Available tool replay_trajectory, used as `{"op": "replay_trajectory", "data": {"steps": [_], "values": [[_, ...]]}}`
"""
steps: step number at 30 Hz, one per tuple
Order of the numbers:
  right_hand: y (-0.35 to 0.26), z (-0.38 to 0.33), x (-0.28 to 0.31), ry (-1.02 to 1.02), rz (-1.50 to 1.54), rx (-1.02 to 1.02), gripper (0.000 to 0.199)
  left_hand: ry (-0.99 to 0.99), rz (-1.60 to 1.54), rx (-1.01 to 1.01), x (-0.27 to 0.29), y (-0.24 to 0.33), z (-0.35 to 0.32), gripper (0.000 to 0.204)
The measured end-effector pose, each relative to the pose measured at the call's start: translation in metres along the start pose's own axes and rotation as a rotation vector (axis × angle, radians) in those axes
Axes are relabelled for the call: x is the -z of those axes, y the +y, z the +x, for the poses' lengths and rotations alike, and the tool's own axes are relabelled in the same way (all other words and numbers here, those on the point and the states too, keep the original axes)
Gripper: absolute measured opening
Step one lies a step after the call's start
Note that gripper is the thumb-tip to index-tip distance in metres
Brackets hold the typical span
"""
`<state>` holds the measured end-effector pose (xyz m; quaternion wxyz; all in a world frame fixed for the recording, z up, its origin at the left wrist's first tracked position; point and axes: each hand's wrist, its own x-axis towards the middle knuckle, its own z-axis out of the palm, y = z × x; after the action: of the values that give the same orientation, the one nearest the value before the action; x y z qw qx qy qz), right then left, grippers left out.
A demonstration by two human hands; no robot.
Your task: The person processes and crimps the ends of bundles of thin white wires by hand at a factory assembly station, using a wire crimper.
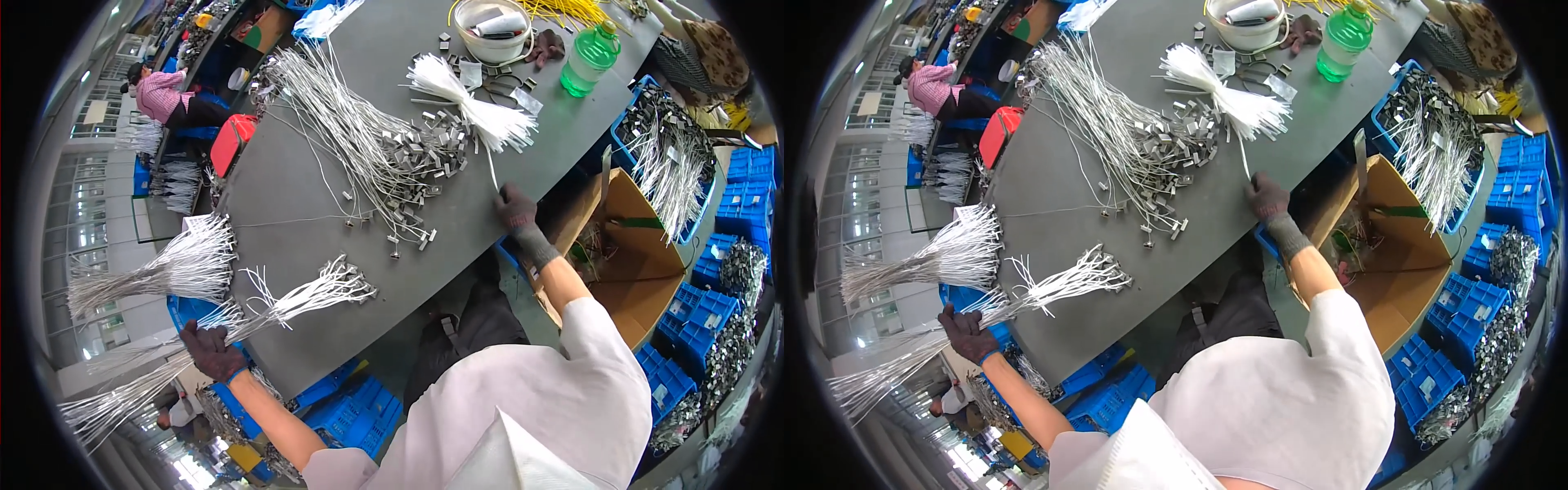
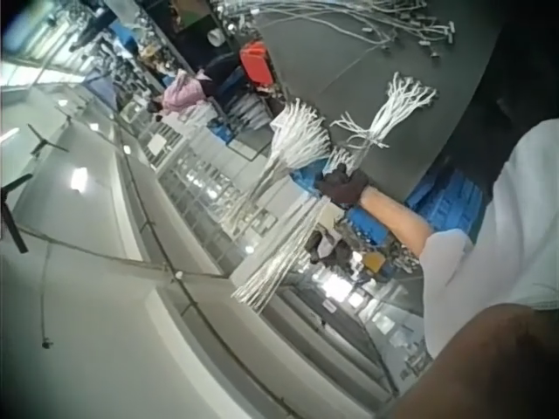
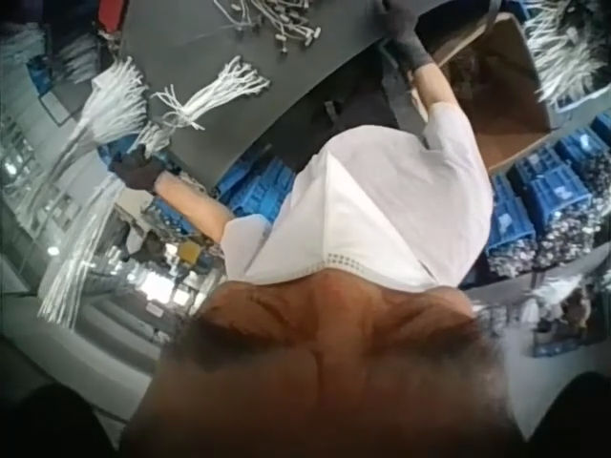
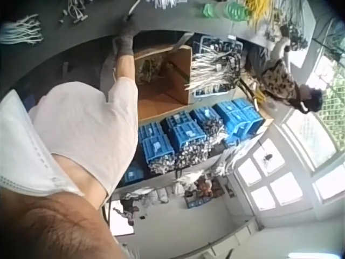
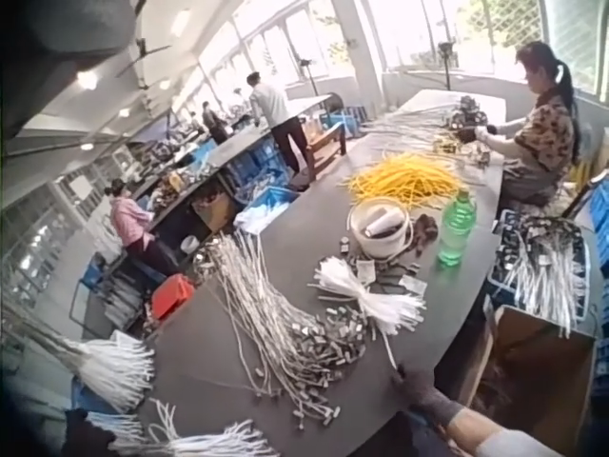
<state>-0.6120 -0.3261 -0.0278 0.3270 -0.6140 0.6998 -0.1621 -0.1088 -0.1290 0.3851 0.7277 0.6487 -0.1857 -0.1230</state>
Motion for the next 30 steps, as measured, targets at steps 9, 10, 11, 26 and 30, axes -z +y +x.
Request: {"op": "replay_trajectory", "data": {"steps": [9, 10, 11, 26, 30], "values": [[-0.093, -0.116, 0.011, -0.470, 0.137, 0.318, 0.028, -0.456, 0.252, -0.018, 0.000, 0.012, -0.024, 0.046], [-0.120, -0.117, 0.013, -0.473, 0.128, 0.341, 0.028, -0.423, 0.361, -0.017, -0.003, 0.016, -0.024, 0.045], [-0.151, -0.117, 0.015, -0.486, 0.249, 0.400, 0.029, -0.473, 0.430, -0.033, -0.005, 0.020, -0.024, 0.045], [-0.459, -0.303, 0.017, -1.280, 1.166, 0.557, 0.006, -1.014, 1.215, -0.467, 0.041, 0.038, 0.022, 0.027], [-0.469, -0.356, -0.018, -0.997, 0.868, 0.871, 0.007, -1.181, 0.730, -0.168, 0.060, 0.051, 0.019, 0.029]]}}
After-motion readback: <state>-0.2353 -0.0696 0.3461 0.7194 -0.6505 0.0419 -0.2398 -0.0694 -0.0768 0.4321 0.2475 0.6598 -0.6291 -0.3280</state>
